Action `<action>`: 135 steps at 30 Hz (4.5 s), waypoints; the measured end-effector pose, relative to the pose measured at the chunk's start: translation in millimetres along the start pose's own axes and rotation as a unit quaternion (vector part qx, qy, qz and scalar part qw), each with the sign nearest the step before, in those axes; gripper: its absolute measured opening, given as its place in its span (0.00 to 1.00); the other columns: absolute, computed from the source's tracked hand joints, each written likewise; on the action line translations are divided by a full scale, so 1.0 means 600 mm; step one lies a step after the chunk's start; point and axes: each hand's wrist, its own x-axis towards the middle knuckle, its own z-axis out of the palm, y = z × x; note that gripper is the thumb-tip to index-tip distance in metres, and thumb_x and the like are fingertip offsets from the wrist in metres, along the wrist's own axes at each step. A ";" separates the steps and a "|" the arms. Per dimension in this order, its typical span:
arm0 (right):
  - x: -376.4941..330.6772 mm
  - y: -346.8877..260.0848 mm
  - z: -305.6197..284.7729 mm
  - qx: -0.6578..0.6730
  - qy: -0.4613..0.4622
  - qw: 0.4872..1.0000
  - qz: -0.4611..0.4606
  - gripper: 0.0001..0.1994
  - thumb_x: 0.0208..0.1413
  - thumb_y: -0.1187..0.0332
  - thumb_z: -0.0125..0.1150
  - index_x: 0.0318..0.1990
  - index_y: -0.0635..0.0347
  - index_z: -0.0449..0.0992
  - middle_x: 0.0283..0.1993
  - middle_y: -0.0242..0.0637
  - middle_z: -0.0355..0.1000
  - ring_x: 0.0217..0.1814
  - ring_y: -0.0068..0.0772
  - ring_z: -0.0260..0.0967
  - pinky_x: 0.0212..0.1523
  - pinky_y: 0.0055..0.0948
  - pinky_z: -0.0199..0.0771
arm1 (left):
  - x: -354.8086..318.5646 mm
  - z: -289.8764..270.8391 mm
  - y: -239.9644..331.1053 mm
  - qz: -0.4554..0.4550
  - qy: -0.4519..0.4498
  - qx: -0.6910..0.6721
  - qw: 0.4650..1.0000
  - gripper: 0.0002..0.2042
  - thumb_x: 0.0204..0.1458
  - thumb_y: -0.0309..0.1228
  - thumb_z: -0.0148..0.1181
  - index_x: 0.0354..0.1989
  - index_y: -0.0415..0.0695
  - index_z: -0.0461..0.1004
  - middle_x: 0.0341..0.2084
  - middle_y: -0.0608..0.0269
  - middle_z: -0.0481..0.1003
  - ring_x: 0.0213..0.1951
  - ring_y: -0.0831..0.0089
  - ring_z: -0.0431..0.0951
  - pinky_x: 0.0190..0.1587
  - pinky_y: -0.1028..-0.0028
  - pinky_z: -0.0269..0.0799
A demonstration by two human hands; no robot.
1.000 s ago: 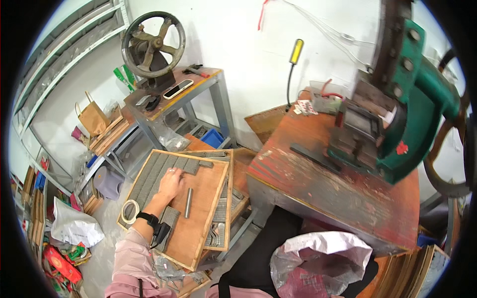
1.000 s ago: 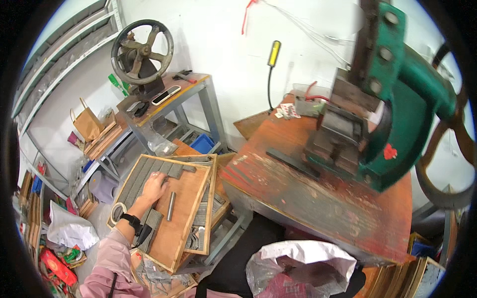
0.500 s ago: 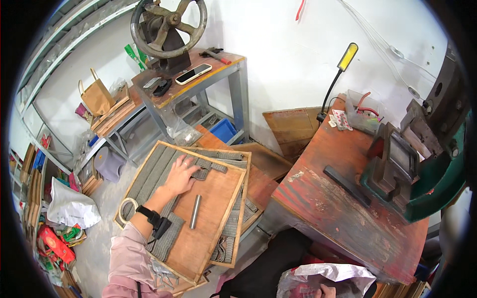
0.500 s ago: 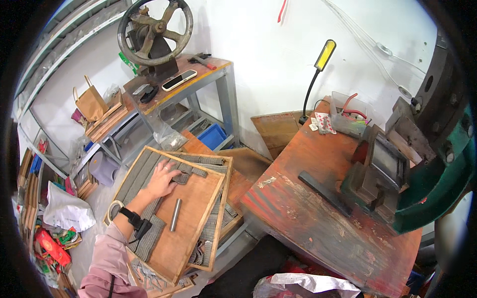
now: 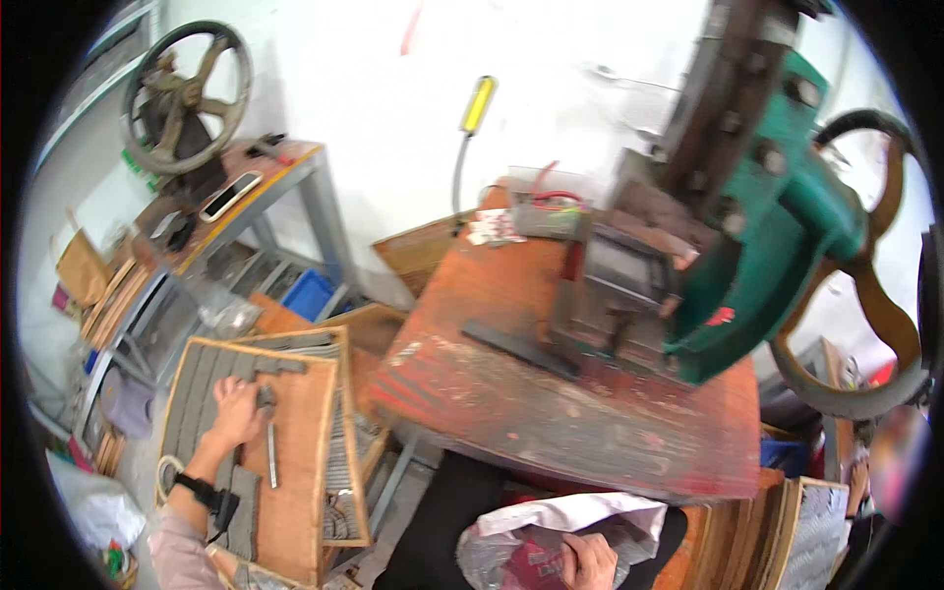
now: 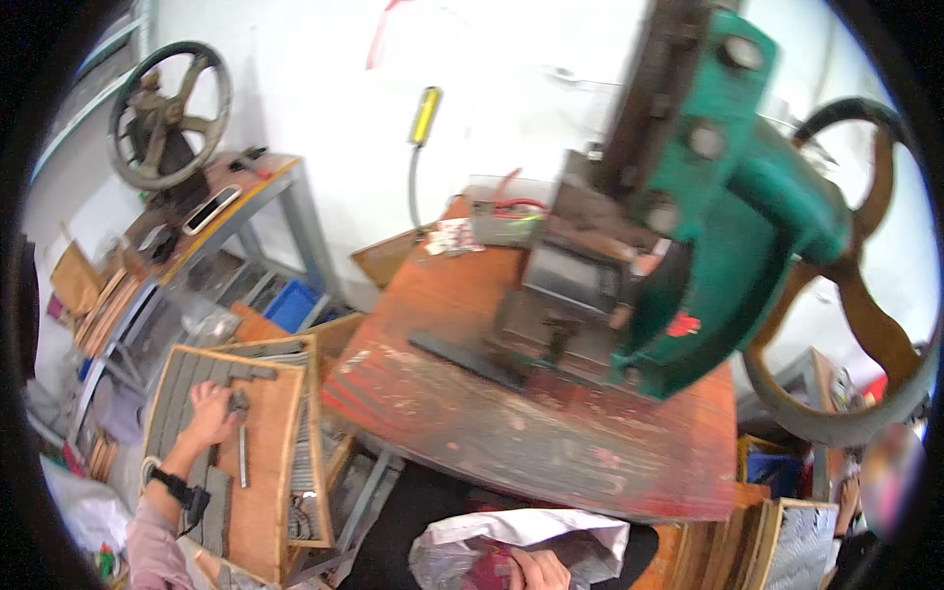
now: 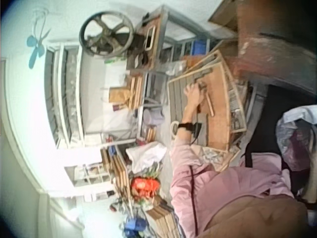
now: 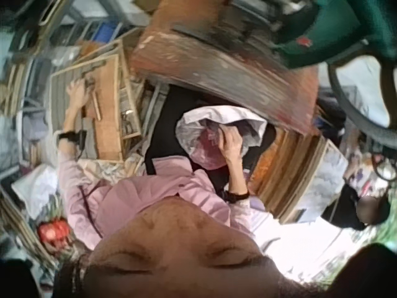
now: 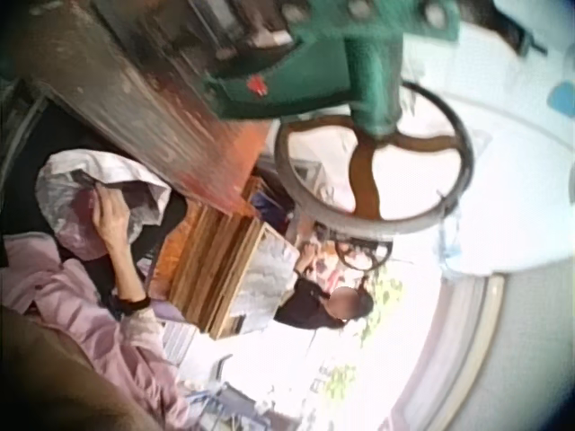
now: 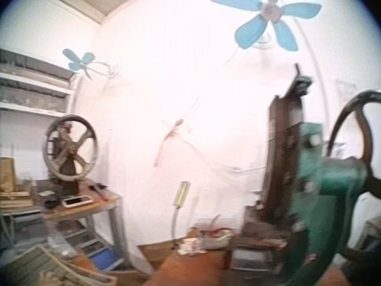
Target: Using a manual press machine to process small corrugated metal components and organizing them into wooden trays.
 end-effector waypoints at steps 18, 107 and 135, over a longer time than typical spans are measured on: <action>0.248 0.010 -0.030 0.042 0.035 0.998 -0.031 0.43 0.38 0.63 0.73 0.62 0.66 0.55 0.52 0.55 0.63 0.57 0.57 0.58 0.56 0.48 0.60 | 0.100 -0.218 0.630 0.511 0.091 -0.044 0.853 0.18 0.34 0.29 0.64 0.34 0.34 0.71 0.32 0.53 0.72 0.40 0.60 0.72 0.40 0.66 0.68; 0.419 -0.047 -0.514 -0.500 0.396 0.758 -0.135 0.21 0.50 0.74 0.60 0.54 0.65 0.67 0.51 0.50 0.68 0.58 0.48 0.65 0.58 0.40 0.63 | 0.322 -0.270 0.690 0.174 0.053 -0.186 0.966 0.25 0.55 0.51 0.49 0.59 0.56 0.67 0.62 0.45 0.56 0.65 0.45 0.44 0.60 0.39 0.34; 0.505 -0.009 -0.720 -0.187 0.280 0.924 0.184 0.17 0.55 0.50 0.57 0.24 0.50 0.65 0.14 0.20 0.56 0.12 0.12 0.50 0.13 0.14 0.51 | 0.314 -0.257 0.698 0.077 -0.146 -0.756 0.634 0.24 0.45 0.37 0.68 0.47 0.33 0.72 0.41 0.57 0.76 0.43 0.72 0.75 0.48 0.73 0.68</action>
